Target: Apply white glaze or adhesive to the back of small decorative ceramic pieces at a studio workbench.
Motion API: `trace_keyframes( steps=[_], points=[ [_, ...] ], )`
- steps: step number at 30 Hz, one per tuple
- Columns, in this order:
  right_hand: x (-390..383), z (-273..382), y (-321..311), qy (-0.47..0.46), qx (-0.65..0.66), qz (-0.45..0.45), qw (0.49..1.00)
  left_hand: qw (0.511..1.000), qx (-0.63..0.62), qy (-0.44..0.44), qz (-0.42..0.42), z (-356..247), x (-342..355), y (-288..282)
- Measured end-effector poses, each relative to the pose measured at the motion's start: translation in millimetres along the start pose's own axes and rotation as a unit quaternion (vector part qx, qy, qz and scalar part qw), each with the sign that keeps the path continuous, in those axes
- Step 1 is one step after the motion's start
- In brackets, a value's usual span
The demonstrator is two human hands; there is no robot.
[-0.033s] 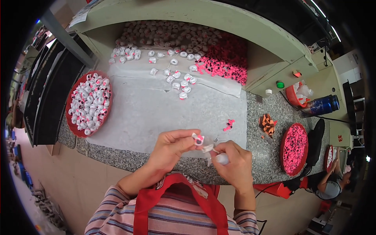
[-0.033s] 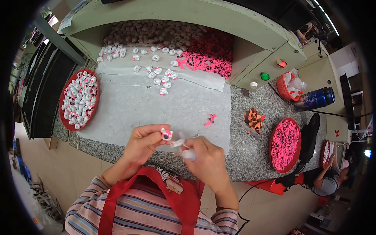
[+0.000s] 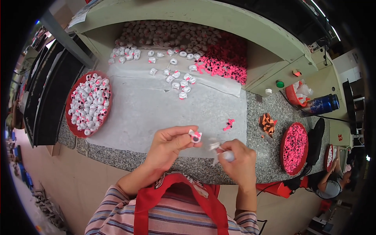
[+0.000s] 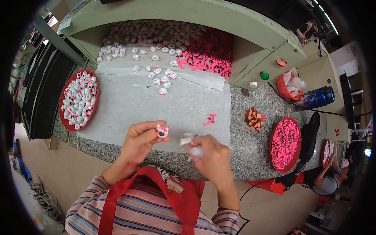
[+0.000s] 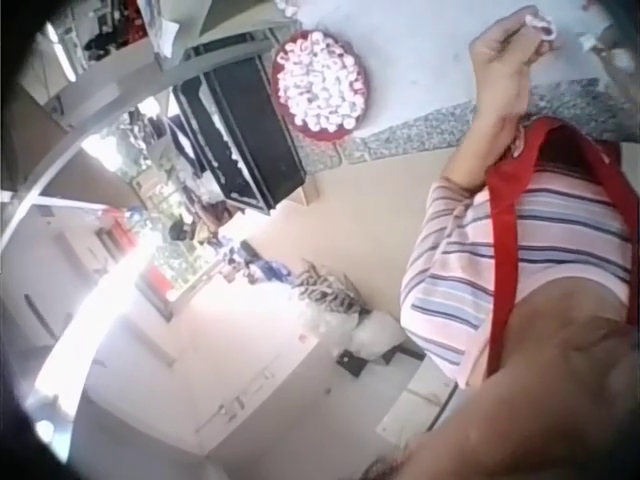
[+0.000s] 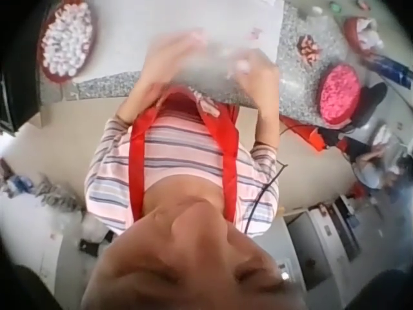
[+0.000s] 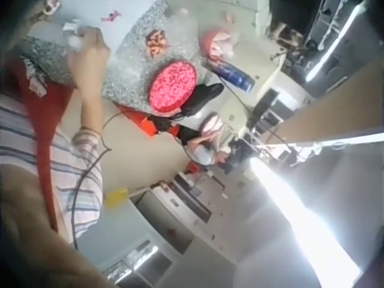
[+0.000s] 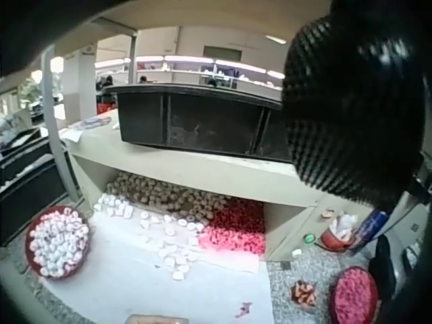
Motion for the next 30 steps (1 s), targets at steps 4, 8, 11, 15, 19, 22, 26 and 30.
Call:
trace_keyframes(
  steps=[4, 8, 11, 15, 19, 22, 26, 30],
  points=[
    [-4.9, -45.3, -42.3, 0.147, -0.115, -0.206, 0.961, 0.999, -0.012, 0.040, 0.033, -5.2, 1.2, 7.1],
    [-5.6, -62.3, -47.1, 0.116, -0.142, -0.257, 0.949, 0.998, 0.003, 0.045, 0.034, 2.4, 4.1, 14.3],
    [-4.4, -42.5, -18.8, 0.123, 0.028, -0.246, 0.961, 0.998, 0.027, 0.047, 0.035, 0.1, 3.9, 18.1],
    [1.2, -39.4, -8.4, 0.116, 0.035, -0.279, 0.953, 0.998, 0.031, 0.049, 0.026, 1.4, 3.5, 17.9],
    [-0.9, -31.4, -13.0, 0.193, 0.131, -0.294, 0.927, 0.998, 0.021, 0.056, 0.018, 4.7, 6.1, 14.9],
    [-6.2, -32.9, -16.6, 0.193, 0.087, -0.252, 0.944, 0.999, 0.005, 0.044, 0.016, 5.6, 6.4, 16.0],
    [-12.4, -61.6, -37.5, 0.309, 0.058, -0.267, 0.911, 1.000, -0.024, 0.003, 0.018, 3.6, 5.5, 14.5],
    [-1.3, -70.5, -54.8, 0.134, -0.234, -0.349, 0.897, 0.998, -0.062, 0.001, 0.020, 5.1, 7.7, 12.8]
  ],
)
Point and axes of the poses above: each hand's wrist, its own x-axis towards the middle knuckle, its own y-axis out of the palm, z = x × y, the point moved 1 cm from there along x, towards the middle knuckle, and after that the axes turned 3 degrees about x, right-handed, at the moved point
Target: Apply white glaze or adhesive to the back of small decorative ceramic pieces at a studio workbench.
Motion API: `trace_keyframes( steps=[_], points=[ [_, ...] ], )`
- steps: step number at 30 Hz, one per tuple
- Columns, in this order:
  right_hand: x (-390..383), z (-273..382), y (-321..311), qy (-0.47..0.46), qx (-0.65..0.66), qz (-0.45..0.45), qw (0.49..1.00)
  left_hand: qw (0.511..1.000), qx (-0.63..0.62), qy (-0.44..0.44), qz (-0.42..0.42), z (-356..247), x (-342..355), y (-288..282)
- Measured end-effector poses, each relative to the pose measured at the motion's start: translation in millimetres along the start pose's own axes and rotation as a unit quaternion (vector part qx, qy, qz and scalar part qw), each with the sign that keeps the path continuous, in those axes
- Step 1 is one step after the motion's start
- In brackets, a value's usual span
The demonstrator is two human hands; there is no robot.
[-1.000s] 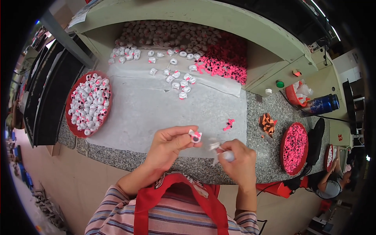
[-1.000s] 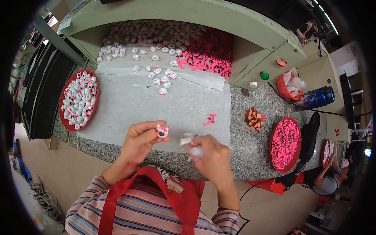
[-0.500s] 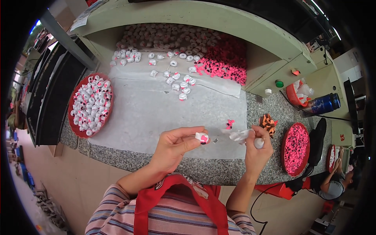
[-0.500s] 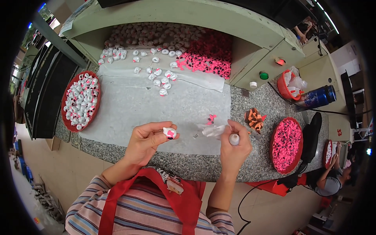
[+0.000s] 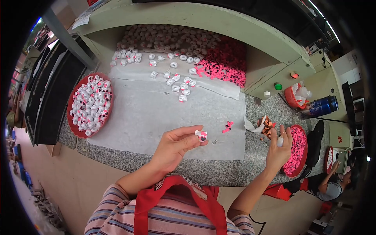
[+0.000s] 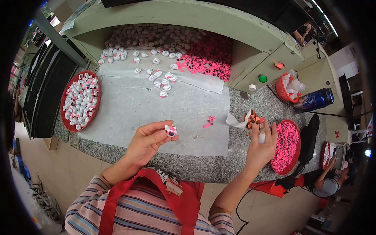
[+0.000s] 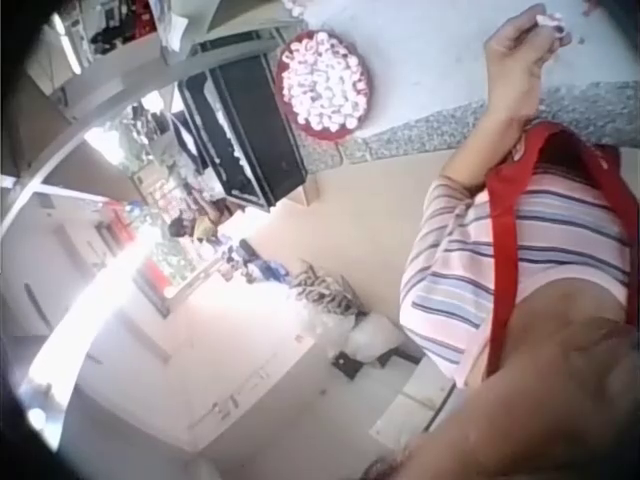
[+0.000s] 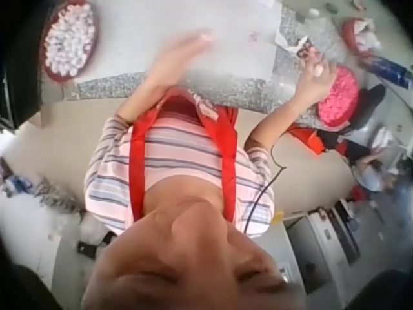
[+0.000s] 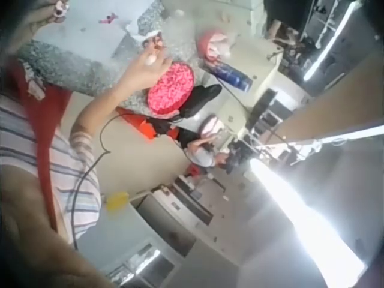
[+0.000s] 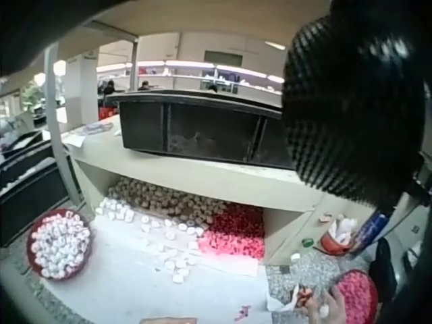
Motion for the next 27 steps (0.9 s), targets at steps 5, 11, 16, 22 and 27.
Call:
trace_keyframes(
  steps=[5, 11, 16, 22, 27],
  points=[
    [-28.8, 47.1, 0.1, 0.176, 0.371, 0.245, 0.878, 0.999, 0.041, -0.009, -0.025, 3.2, 2.4, 7.2],
    [-59.5, 95.9, 19.7, 0.169, 0.521, 0.340, 0.764, 0.986, 0.134, 0.095, -0.015, 4.8, -0.2, 9.7],
    [-58.7, 101.2, 22.3, 0.191, 0.531, 0.341, 0.751, 0.975, 0.180, 0.132, -0.011, 3.6, -1.9, 9.5],
    [-61.8, 102.1, 29.3, 0.242, 0.542, 0.357, 0.721, 0.984, 0.149, 0.095, -0.023, 8.6, -0.8, 0.6],
    [-50.3, 84.3, 31.1, 0.255, 0.585, 0.357, 0.682, 0.985, -0.107, -0.133, 0.026, 3.1, 5.5, -2.5]
  ],
)
Point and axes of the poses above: each hand's wrist, its own x-axis towards the middle knuckle, its own y-axis out of the palm, z = x × y, the point moved 1 cm from there along x, towards the middle knuckle, and after that the axes turned 3 degrees about x, right-handed, at the moved point
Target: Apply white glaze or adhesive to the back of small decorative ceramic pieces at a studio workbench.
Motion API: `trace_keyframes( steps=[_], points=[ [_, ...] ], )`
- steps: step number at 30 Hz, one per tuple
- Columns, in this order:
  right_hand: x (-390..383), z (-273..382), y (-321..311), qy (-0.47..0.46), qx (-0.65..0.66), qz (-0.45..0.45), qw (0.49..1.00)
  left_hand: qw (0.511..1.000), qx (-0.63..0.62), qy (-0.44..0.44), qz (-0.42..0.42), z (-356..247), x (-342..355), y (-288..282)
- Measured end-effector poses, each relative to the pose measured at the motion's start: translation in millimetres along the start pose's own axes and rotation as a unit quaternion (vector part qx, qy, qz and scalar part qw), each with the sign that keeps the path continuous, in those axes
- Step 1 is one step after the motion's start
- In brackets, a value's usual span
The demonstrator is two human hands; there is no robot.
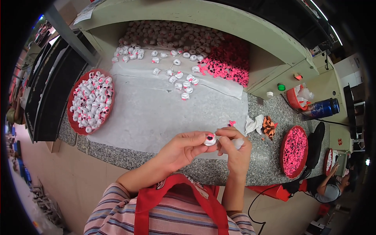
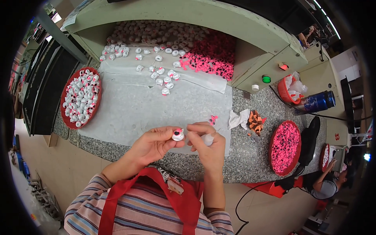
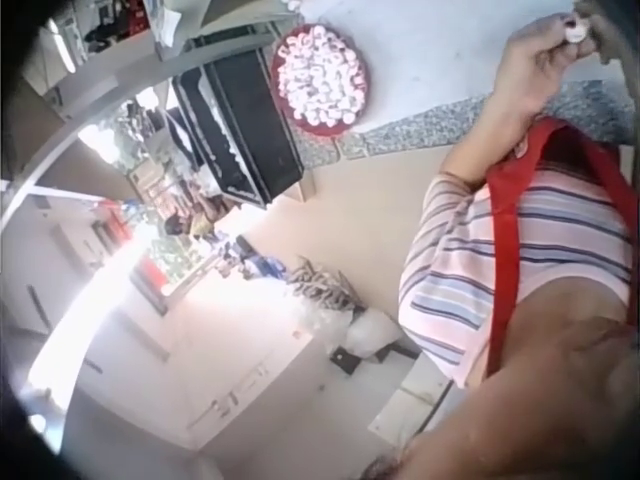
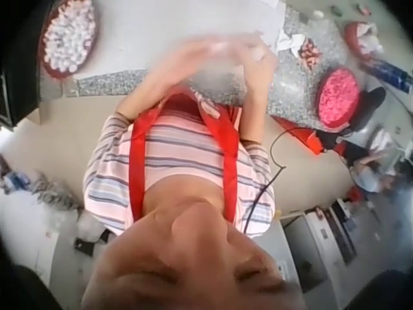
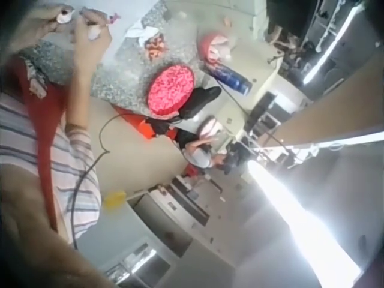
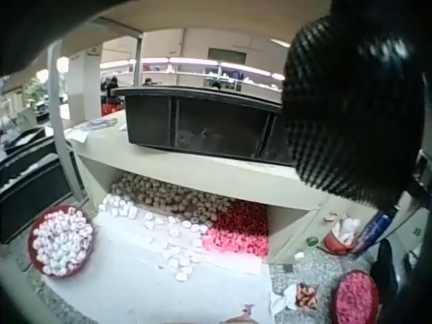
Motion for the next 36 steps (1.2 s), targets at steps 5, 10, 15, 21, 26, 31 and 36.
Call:
trace_keyframes(
  steps=[5, 10, 15, 21, 26, 31, 36],
  points=[
    [23.7, -10.2, -64.3, -0.152, -0.445, -0.197, 0.860, 0.998, -0.034, -0.040, -0.016, -4.3, -1.9, 6.9],
    [43.2, -36.4, -117.4, -0.084, -0.648, -0.284, 0.702, 0.998, 0.037, 0.002, -0.041, -2.0, -1.3, 15.4],
    [35.2, -25.5, -113.3, -0.111, -0.514, -0.306, 0.794, 0.996, 0.067, 0.028, -0.049, 3.9, 6.3, 10.0],
    [-2.3, 12.4, -9.9, -0.086, -0.145, -0.062, 0.984, 0.992, 0.086, 0.065, -0.071, 6.1, 5.4, 6.0],
    [-7.6, 2.6, 20.7, -0.033, -0.042, -0.036, 0.998, 0.979, 0.164, 0.110, -0.044, 9.4, 0.8, -3.5],
    [0.8, -10.8, 2.0, -0.103, -0.152, -0.032, 0.982, 0.989, 0.108, 0.097, -0.002, -7.9, -29.4, -14.6],
    [18.5, 12.2, -82.1, -0.141, -0.373, -0.333, 0.854, 0.615, 0.510, 0.476, -0.368, -111.5, -79.1, -71.2]
  ],
)
Point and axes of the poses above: each hand's wrist, its own x-axis towards the middle knuckle, its own y-axis out of the palm, z = x × y, the point moved 1 cm from there along x, towards the middle knuckle, and after that the axes turned 3 degrees about x, right-handed, at the moved point
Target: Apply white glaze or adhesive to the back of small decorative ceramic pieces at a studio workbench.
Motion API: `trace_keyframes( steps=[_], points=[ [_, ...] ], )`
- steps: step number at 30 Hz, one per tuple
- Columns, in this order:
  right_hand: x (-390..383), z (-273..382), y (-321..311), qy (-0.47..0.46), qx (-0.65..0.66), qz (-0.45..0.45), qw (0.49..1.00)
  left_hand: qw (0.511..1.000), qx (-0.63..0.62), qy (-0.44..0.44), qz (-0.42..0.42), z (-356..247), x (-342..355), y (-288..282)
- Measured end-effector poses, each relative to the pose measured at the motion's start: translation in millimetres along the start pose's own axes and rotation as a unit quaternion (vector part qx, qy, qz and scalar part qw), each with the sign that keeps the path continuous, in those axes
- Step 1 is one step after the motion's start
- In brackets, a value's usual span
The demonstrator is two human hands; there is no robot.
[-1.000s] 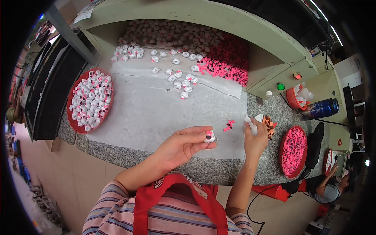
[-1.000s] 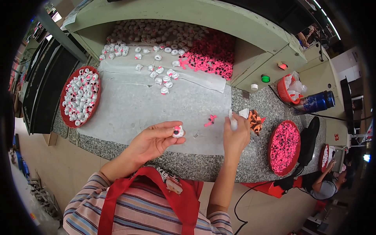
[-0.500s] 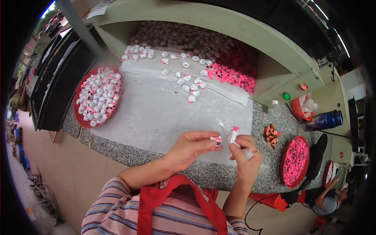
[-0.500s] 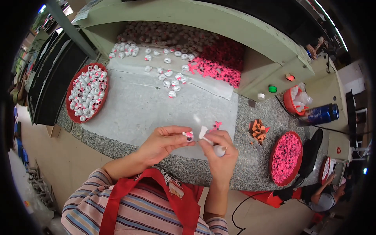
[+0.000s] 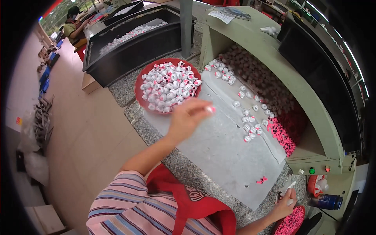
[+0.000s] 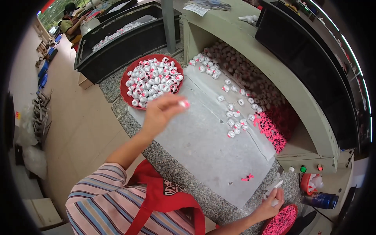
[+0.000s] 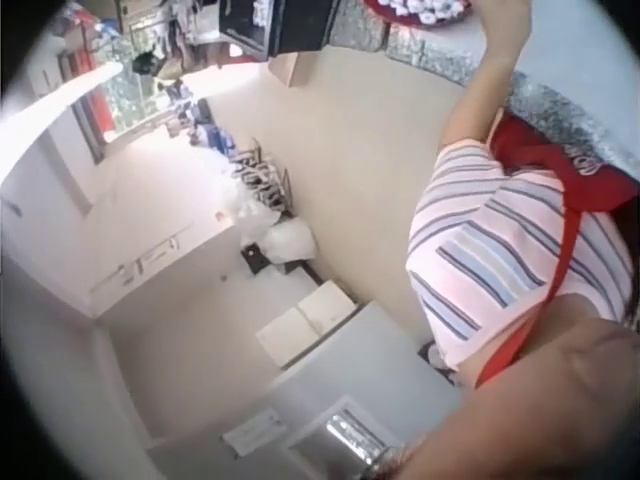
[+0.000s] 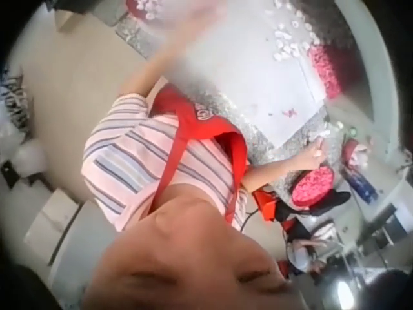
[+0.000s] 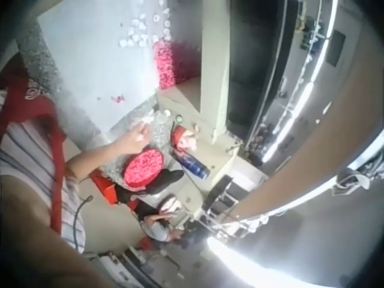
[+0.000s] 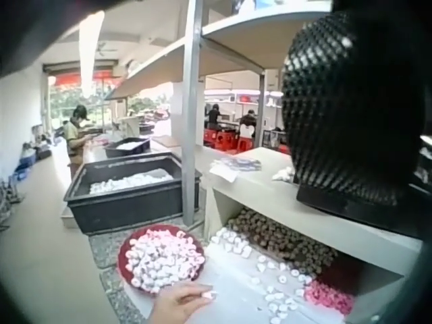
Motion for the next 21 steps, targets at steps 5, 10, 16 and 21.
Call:
trace_keyframes(
  steps=[5, 10, 16, 21],
  points=[
    [26.3, -26.6, -28.8, -0.113, -0.135, -0.108, 0.978, 0.893, 0.382, 0.176, -0.158, 63.5, 47.2, -55.9],
    [24.6, -49.7, -32.1, -0.026, -0.006, -0.087, 0.996, 0.847, 0.415, 0.252, -0.218, 26.2, 60.1, -3.0],
    [-7.9, -19.5, -15.7, 0.039, 0.122, -0.019, 0.992, 0.950, 0.259, 0.165, 0.058, 67.9, 71.1, 121.0],
    [-25.6, -28.6, -21.9, 0.030, 0.136, 0.015, 0.990, 0.956, 0.260, 0.050, 0.123, 69.4, 65.4, 134.9]
  ],
)
Point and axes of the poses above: each hand's wrist, its own x-axis towards the middle knuckle, its own y-axis out of the palm, z = x × y, the point moved 1 cm from there along x, towards the middle knuckle, and after that the axes turned 3 degrees about x, right-handed, at the moved point
